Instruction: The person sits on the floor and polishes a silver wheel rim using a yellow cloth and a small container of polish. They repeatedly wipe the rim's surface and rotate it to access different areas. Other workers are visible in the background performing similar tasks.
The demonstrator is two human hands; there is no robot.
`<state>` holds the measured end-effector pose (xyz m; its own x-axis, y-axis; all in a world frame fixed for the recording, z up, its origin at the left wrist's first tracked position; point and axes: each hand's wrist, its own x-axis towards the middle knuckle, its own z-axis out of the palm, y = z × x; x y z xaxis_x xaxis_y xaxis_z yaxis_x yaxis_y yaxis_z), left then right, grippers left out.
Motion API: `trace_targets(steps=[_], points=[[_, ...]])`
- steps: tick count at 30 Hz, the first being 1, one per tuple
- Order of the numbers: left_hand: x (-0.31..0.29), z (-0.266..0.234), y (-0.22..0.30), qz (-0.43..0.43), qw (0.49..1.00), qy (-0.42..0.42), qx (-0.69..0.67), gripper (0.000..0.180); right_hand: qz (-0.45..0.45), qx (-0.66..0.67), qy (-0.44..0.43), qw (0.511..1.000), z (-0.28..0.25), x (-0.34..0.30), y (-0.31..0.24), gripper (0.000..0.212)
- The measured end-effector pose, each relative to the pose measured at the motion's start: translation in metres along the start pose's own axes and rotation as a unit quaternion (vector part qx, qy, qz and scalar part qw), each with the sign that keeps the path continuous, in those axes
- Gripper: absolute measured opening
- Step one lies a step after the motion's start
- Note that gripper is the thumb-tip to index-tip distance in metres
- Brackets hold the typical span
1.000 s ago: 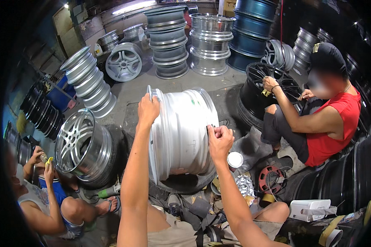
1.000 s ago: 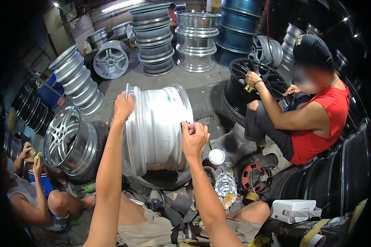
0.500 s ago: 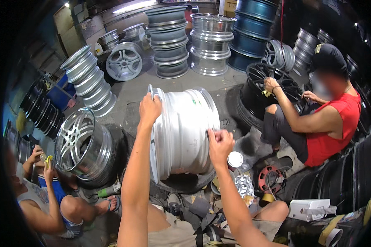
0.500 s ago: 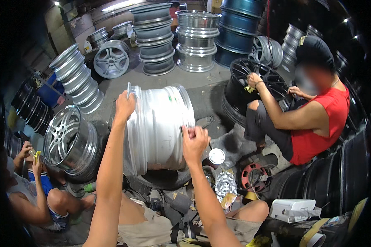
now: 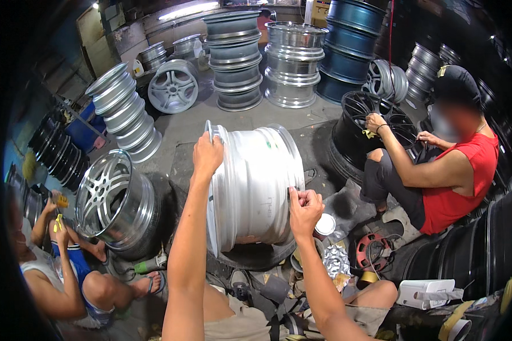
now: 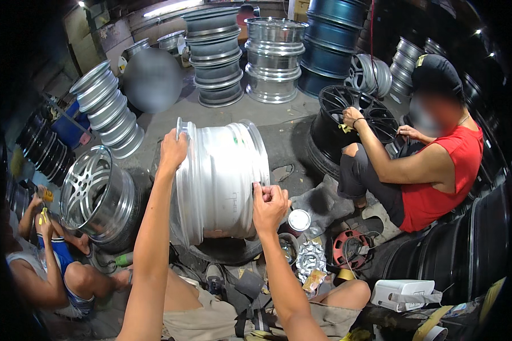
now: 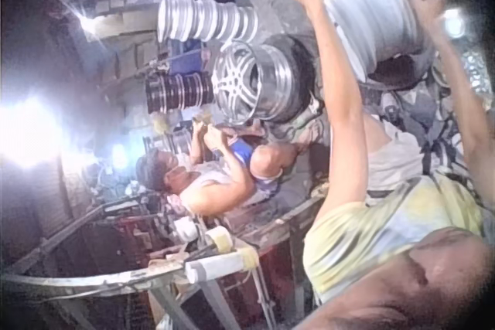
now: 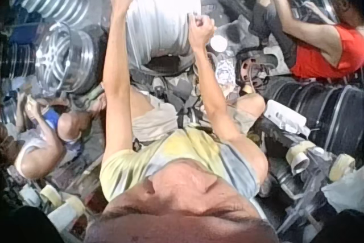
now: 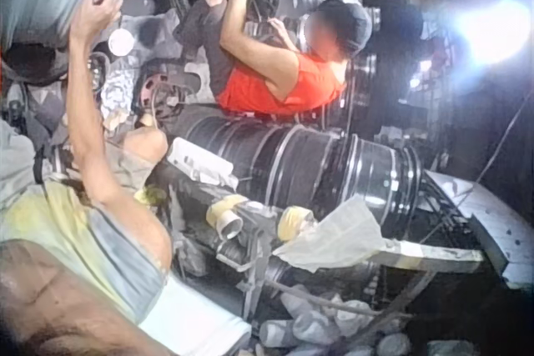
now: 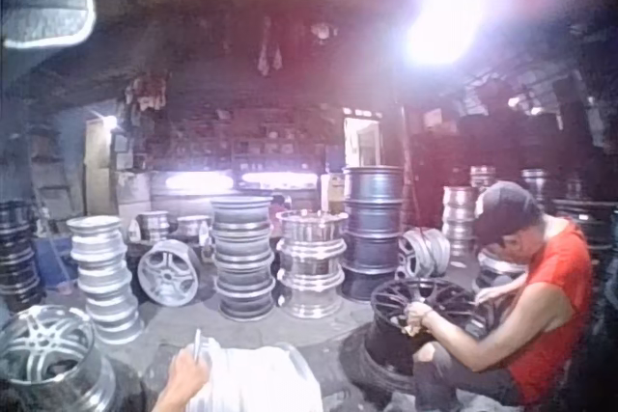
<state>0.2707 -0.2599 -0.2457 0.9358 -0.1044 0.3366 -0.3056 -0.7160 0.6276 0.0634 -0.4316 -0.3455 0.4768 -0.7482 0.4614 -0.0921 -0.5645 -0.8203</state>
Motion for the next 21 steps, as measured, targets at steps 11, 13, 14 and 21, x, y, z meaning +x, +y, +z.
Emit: trace_targets(steps=[11,13,14,21], points=[[-0.004,0.000,0.000,-0.002,1.000,0.021,-0.002,0.034,-0.045,-0.026,0.009,0.999,0.014,0.031,-0.015,0.030],[0.000,-0.002,0.006,0.001,1.000,0.007,-0.008,0.034,-0.043,-0.061,-0.014,0.997,0.025,0.056,-0.017,0.032],[-0.001,-0.002,0.007,0.004,1.000,0.011,-0.008,0.035,-0.049,-0.065,-0.015,0.997,0.030,0.068,-0.024,0.031],[-0.002,-0.004,0.002,-0.010,1.000,0.025,0.000,0.033,-0.002,-0.051,-0.034,0.998,0.014,0.033,-0.011,0.031]])
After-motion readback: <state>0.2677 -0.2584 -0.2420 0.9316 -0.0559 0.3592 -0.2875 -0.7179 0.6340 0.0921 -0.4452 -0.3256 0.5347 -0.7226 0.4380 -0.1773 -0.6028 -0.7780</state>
